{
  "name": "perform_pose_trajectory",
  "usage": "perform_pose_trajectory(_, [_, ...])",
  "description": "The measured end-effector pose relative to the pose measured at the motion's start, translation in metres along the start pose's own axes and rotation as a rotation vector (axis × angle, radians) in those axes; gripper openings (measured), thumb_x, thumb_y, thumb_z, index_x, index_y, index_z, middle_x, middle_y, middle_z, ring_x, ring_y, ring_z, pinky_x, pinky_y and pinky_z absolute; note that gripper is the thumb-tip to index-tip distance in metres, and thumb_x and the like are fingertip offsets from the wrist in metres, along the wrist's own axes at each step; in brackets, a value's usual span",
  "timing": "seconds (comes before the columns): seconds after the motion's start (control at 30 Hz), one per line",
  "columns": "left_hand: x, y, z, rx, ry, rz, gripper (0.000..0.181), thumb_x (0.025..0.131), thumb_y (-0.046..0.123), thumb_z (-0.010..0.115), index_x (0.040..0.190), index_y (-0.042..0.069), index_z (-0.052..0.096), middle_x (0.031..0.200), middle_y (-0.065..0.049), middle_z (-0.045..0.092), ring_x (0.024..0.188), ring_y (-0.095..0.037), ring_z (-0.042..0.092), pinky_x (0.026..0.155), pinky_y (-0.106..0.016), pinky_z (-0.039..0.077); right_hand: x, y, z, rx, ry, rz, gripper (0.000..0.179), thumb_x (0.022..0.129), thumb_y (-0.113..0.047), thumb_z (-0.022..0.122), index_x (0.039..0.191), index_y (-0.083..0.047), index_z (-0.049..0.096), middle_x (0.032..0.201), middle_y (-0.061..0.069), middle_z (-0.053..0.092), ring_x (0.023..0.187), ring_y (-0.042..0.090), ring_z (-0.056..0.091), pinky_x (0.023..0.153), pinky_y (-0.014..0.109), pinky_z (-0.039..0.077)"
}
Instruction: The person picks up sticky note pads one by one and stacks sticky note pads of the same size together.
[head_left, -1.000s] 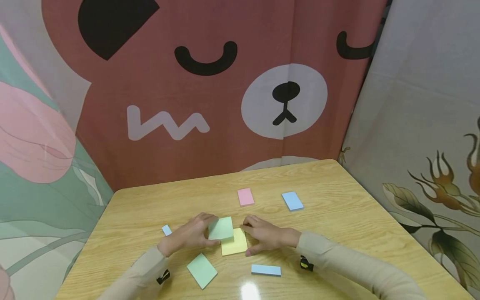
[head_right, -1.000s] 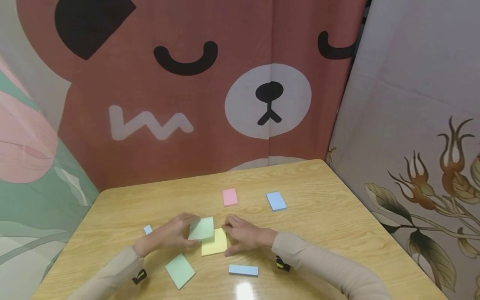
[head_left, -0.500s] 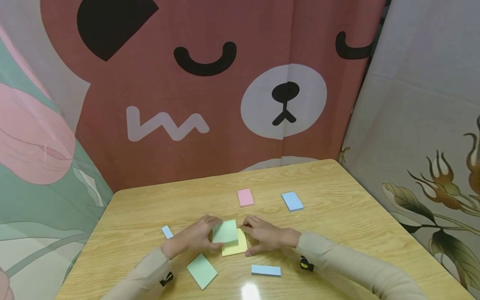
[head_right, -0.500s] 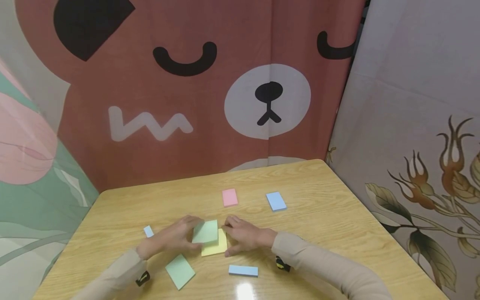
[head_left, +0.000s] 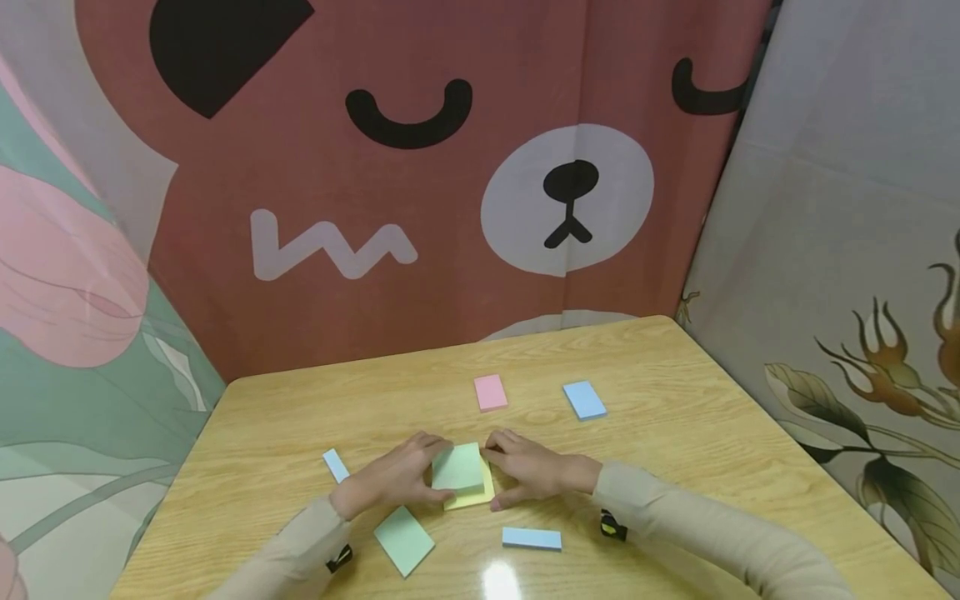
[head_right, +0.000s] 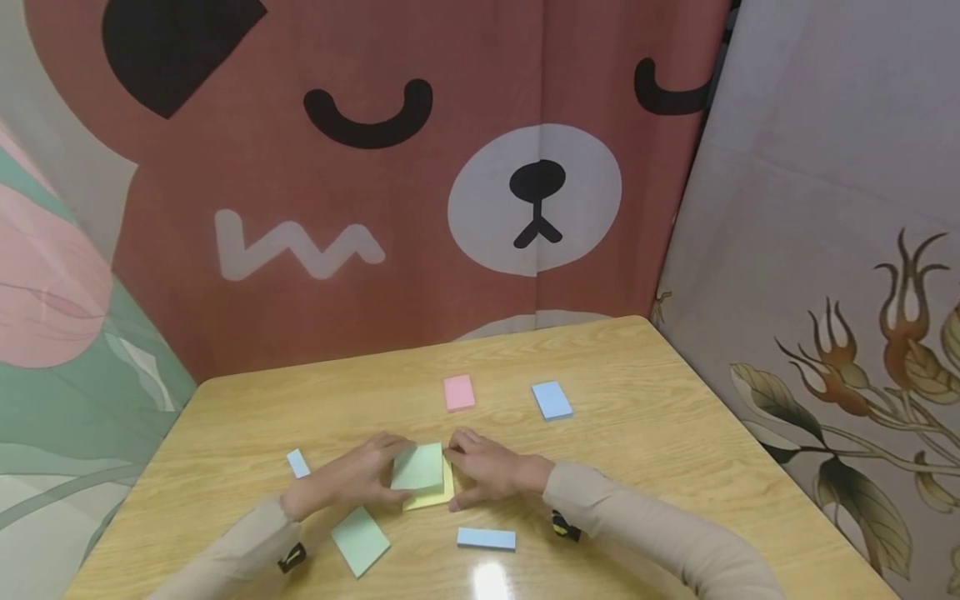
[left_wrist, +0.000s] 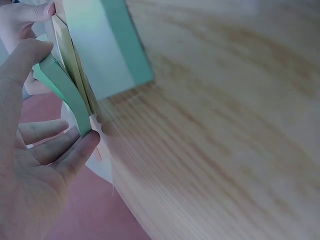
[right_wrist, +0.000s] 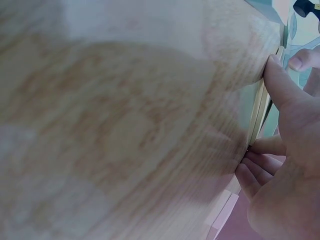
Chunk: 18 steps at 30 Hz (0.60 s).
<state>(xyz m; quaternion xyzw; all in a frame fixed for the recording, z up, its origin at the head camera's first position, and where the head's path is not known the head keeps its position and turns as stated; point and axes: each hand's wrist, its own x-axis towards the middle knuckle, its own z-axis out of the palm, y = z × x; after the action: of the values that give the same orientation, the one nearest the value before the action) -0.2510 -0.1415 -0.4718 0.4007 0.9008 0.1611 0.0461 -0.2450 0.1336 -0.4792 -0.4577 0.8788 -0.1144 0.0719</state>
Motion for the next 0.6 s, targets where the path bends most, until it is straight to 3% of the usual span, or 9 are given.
perform_pose_trajectory(0.37, [0.0013,0.0031,0.0018,0.009,0.005,-0.003,0.074,0.087,0.050,0.071,0.139,-0.001,0.052,0.136,-0.016,0.053,0.126,-0.030,0.049,0.099,-0.046,0.047,-0.0006,0.0001,0.0019,-0.020,0.010,-0.004,0.083,0.093,-0.052,0.061,0.146,0.008,0.039,0.134,0.007,0.039,0.119,0.015,0.037,0.100,0.026,0.040])
perform_pose_trajectory(0.6, [0.0018,0.0034,0.0024,0.010,0.013,0.003,0.074,0.088,0.050,0.071,0.138,-0.001,0.052,0.136,-0.016,0.053,0.125,-0.031,0.050,0.098,-0.047,0.047,-0.0026,-0.0005,0.0031,0.022,0.013,0.014,0.085,0.094,-0.053,0.060,0.147,0.008,0.036,0.138,0.009,0.036,0.123,0.017,0.035,0.102,0.030,0.039])
